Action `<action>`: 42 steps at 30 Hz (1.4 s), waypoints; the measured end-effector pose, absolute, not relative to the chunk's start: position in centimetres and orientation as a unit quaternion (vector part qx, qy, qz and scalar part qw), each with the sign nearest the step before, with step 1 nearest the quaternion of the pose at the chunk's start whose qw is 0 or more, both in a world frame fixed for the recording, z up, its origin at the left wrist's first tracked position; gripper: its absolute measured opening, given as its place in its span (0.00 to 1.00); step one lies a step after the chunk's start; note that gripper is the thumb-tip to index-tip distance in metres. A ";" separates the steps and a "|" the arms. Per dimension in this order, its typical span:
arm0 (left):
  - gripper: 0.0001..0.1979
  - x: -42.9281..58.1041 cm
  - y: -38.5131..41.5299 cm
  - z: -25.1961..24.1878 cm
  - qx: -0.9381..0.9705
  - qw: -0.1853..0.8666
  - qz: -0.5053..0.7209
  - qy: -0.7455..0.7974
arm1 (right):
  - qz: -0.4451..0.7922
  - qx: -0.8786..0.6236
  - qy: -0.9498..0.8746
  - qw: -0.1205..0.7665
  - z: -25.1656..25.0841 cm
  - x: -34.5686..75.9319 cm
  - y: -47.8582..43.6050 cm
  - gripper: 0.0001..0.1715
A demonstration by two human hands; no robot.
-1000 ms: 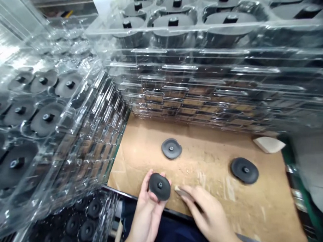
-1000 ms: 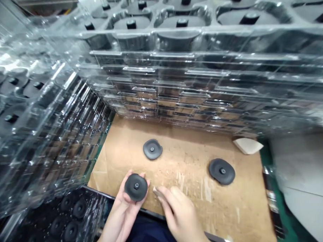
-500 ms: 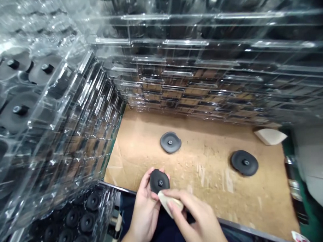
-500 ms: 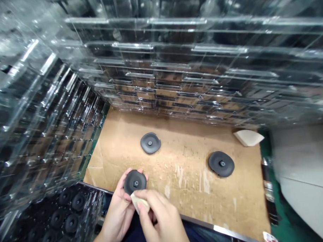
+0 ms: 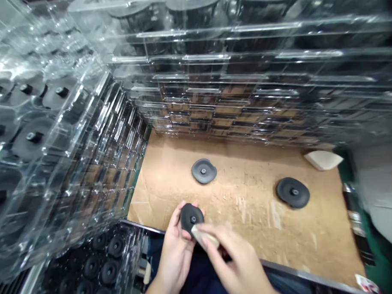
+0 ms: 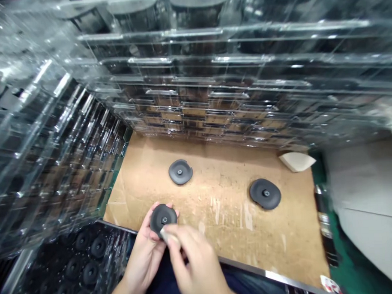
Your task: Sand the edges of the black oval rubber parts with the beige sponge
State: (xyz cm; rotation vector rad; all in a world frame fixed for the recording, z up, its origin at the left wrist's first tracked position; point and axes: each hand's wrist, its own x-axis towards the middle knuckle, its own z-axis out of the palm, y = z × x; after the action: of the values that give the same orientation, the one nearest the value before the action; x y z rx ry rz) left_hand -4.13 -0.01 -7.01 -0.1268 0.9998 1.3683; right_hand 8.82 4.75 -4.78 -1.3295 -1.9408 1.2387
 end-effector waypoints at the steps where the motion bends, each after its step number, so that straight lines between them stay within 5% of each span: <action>1: 0.27 -4.1 0.0 -7.0 -0.055 0.662 0.603 0.441 | 0.449 -0.479 -0.714 0.244 -4.8 8.9 5.0 0.12; 30: 0.26 -4.3 -0.1 -7.2 -0.012 0.658 0.603 0.451 | 0.484 -0.454 -0.707 0.244 -4.2 9.1 5.2 0.12; 37: 0.30 -4.1 0.1 -6.3 -0.016 0.680 0.585 0.442 | 0.387 -0.612 -0.660 0.198 -6.2 17.5 2.5 0.15; 42: 0.31 -3.4 0.5 -4.1 0.010 0.691 0.569 0.447 | 0.363 -0.560 -0.674 0.316 -2.3 13.0 4.6 0.14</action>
State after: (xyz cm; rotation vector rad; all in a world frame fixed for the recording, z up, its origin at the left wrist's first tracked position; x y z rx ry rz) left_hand -3.41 0.53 -4.12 0.0226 0.9984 1.2710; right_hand 12.99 4.63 -2.26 -1.4741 -1.7754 0.9559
